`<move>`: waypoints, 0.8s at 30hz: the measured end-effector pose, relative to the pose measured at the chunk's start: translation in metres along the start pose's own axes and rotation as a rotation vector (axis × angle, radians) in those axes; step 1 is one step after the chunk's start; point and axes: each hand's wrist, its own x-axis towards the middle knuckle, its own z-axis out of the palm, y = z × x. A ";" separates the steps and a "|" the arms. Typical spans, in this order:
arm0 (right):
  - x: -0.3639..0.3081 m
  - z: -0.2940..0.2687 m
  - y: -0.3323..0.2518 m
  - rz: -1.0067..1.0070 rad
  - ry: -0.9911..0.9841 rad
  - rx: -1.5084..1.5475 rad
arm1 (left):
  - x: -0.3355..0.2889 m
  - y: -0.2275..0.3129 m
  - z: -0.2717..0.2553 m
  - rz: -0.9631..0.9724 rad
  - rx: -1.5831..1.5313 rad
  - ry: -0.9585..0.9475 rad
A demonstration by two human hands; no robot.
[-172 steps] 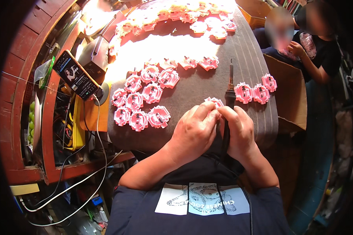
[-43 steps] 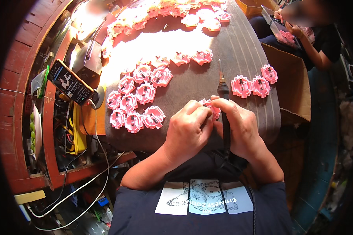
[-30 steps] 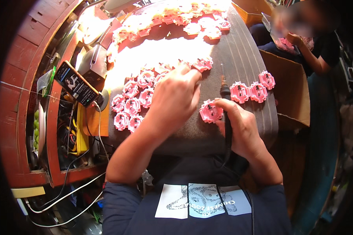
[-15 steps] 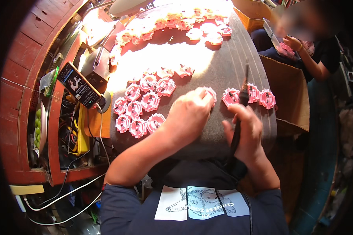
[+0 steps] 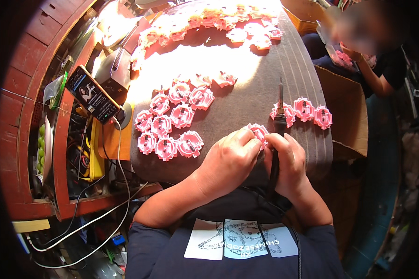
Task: The person uses a soldering iron to attach small black components to pink plastic parts on a workbench. They repeatedly pick up parts, apply solder, and place the finished pieces back on the table.
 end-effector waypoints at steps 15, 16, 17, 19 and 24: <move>-0.001 -0.005 -0.005 0.118 0.007 0.188 | -0.005 -0.003 0.012 -0.084 -0.257 0.180; -0.003 -0.003 -0.004 0.083 0.045 0.151 | -0.005 -0.003 0.012 -0.084 -0.251 0.184; -0.005 -0.002 -0.004 0.047 0.084 0.114 | -0.005 -0.003 0.011 -0.084 -0.244 0.188; -0.008 -0.002 -0.006 -0.061 0.110 0.150 | -0.004 0.000 0.011 -0.094 -0.214 0.199; -0.008 -0.005 -0.005 -0.193 0.020 0.054 | -0.003 0.000 0.014 -0.108 -0.206 0.237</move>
